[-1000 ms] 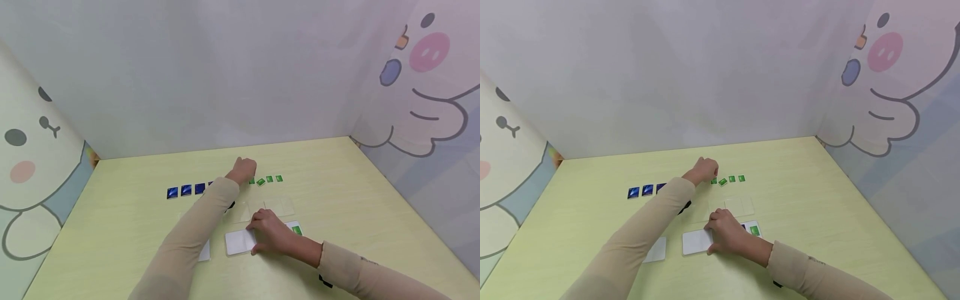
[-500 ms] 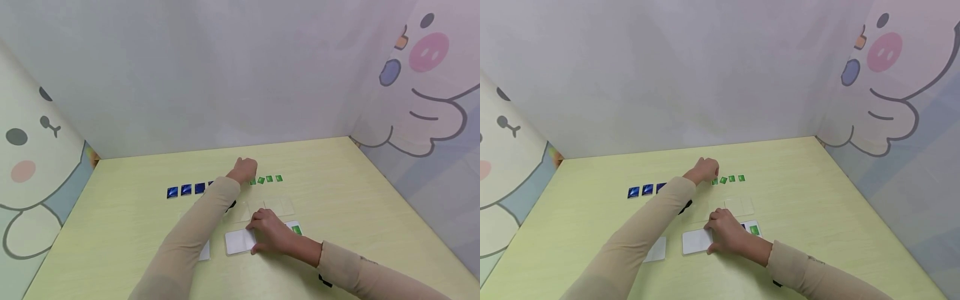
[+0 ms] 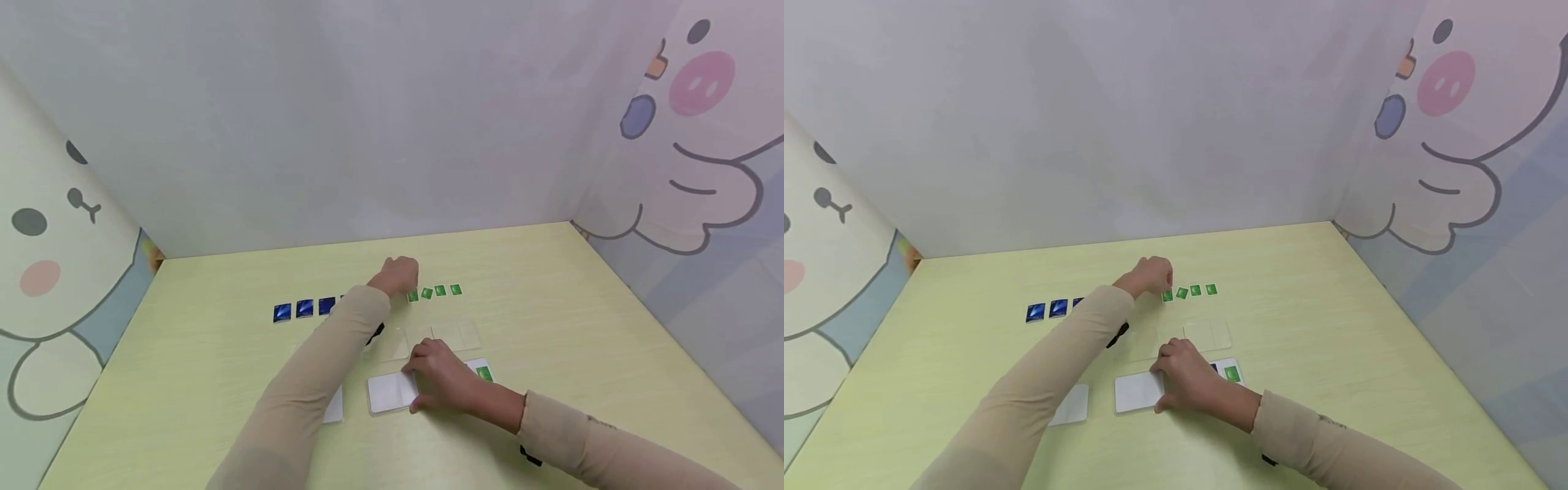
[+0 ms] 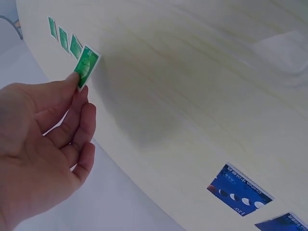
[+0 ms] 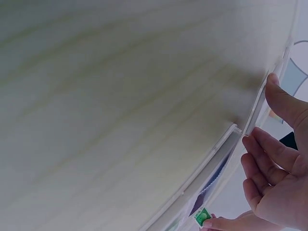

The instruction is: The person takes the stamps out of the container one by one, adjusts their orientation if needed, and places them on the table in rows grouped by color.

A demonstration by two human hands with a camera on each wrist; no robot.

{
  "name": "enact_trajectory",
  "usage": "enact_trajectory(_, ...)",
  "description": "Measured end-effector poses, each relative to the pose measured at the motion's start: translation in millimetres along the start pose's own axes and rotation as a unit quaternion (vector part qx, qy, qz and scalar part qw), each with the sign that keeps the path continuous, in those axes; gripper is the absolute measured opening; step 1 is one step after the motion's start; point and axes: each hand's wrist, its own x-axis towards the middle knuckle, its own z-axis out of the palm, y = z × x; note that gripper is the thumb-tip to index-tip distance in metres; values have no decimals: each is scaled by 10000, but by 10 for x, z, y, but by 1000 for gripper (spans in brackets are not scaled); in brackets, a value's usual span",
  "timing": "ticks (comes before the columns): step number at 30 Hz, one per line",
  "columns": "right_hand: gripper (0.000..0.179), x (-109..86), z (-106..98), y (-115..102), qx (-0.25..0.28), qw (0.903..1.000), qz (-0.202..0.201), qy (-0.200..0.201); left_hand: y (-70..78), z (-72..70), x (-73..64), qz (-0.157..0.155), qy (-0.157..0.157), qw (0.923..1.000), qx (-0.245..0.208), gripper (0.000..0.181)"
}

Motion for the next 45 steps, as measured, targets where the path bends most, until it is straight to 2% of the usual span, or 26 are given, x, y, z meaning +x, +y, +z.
enact_trajectory(9, 53, 18, 19, 2, 3, 10000, -45, -24, -50, 25, -15, -235, 119, 9993, 284, 32)
enact_trajectory(16, 52, 23, 23, -9, 20, 10000, -62, -65, -86, 36, -9, -217, 390, 9976, 529, 38)
enact_trajectory(24, 52, 58, 24, 15, -35, 9999, -63, -75, -144, -1, -38, -207, 418, 9971, 602, 18)
enact_trajectory(28, 52, 86, 28, 34, -51, 10000, -61, -34, -217, -29, -49, -185, 408, 9967, 680, 16)
enact_trajectory(37, 52, 137, 44, 70, 56, 9999, 89, -111, -351, -55, -99, -177, 342, 9984, 411, 13)
enact_trajectory(45, 54, 159, 27, 117, -24, 10000, 9, 85, -388, -61, -137, -210, 371, 9987, 264, 15)
